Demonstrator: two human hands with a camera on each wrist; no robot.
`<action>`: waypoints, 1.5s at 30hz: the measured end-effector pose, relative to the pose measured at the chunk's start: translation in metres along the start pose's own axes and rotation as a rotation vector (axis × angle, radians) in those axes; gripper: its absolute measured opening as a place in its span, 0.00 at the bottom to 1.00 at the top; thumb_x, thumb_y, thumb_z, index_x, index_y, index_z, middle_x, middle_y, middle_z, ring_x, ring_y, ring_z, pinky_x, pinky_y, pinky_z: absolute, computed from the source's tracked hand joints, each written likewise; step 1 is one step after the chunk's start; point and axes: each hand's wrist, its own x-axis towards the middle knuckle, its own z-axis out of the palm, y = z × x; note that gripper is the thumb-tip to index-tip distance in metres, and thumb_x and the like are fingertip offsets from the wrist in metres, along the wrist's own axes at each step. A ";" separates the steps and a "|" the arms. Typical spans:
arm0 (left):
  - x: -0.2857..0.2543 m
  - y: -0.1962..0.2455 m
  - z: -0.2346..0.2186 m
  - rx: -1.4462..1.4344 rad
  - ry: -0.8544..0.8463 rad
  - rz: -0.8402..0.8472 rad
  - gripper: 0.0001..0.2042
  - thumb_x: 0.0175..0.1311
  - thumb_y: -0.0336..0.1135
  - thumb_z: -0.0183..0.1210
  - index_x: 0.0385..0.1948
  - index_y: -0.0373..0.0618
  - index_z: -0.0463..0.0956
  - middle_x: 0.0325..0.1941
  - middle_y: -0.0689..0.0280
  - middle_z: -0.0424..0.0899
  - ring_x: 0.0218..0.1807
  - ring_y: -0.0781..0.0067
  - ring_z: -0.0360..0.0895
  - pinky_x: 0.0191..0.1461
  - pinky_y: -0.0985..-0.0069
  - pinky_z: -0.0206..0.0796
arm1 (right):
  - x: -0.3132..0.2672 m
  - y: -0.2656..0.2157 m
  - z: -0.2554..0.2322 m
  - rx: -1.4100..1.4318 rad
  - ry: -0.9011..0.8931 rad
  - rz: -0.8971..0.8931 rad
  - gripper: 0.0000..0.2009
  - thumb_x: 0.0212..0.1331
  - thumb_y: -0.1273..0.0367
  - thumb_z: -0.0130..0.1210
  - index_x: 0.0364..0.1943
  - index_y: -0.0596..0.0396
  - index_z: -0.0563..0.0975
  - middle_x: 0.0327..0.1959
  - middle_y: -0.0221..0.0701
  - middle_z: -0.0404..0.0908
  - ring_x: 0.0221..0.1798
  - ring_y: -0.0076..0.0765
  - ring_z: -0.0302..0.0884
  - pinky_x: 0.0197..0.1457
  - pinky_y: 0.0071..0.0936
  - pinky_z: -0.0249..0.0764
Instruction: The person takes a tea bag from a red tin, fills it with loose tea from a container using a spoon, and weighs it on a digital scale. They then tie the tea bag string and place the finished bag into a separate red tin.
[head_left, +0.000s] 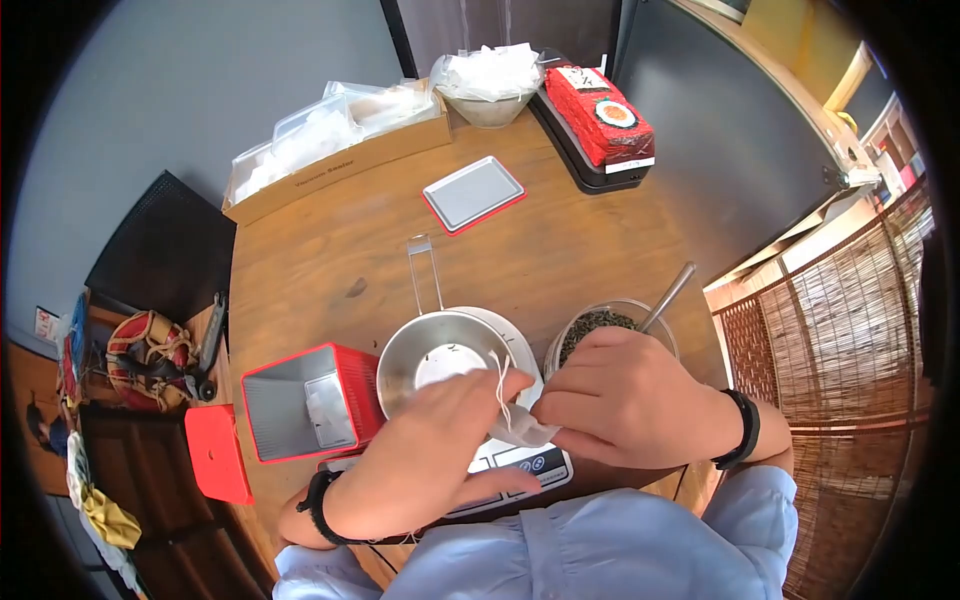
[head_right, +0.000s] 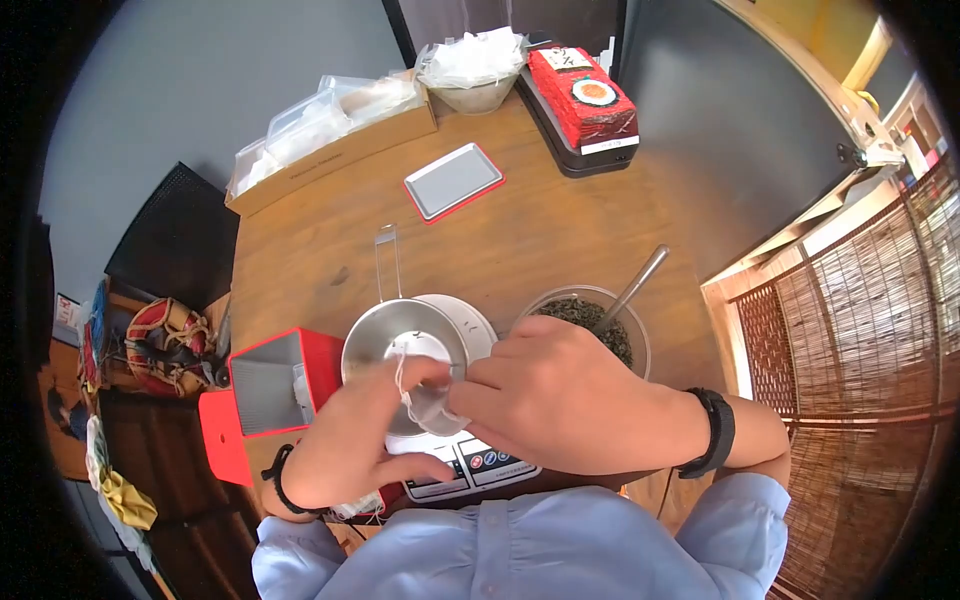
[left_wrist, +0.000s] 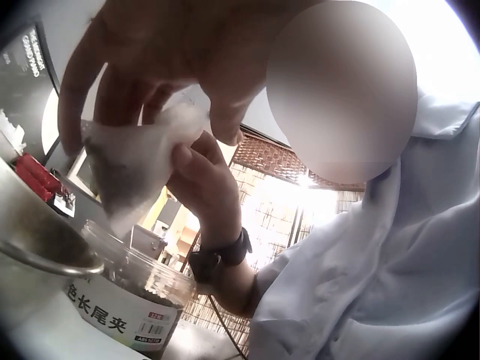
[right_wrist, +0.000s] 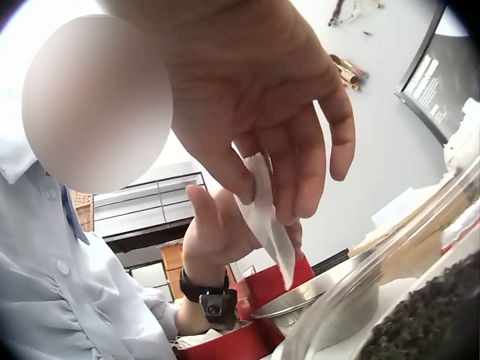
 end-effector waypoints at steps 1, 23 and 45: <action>0.001 -0.001 0.000 0.056 0.094 0.064 0.30 0.51 0.39 0.68 0.56 0.37 0.67 0.34 0.59 0.77 0.39 0.54 0.76 0.42 0.63 0.67 | -0.001 0.000 -0.001 -0.019 -0.021 0.003 0.06 0.48 0.68 0.61 0.26 0.53 0.75 0.21 0.26 0.73 0.26 0.31 0.73 0.33 0.29 0.66; -0.013 -0.003 -0.003 -0.092 0.155 0.158 0.10 0.50 0.22 0.60 0.36 0.41 0.79 0.34 0.63 0.83 0.32 0.63 0.80 0.34 0.69 0.71 | 0.010 -0.004 0.007 0.027 -0.030 -0.050 0.12 0.52 0.61 0.61 0.23 0.53 0.75 0.19 0.28 0.74 0.26 0.34 0.74 0.32 0.30 0.68; -0.035 -0.006 -0.031 0.189 0.231 -0.186 0.15 0.43 0.21 0.65 0.37 0.36 0.81 0.37 0.56 0.83 0.35 0.58 0.81 0.38 0.69 0.72 | -0.035 0.015 0.006 -0.387 -0.046 0.203 0.20 0.47 0.62 0.64 0.44 0.54 0.76 0.45 0.36 0.77 0.52 0.42 0.74 0.55 0.37 0.71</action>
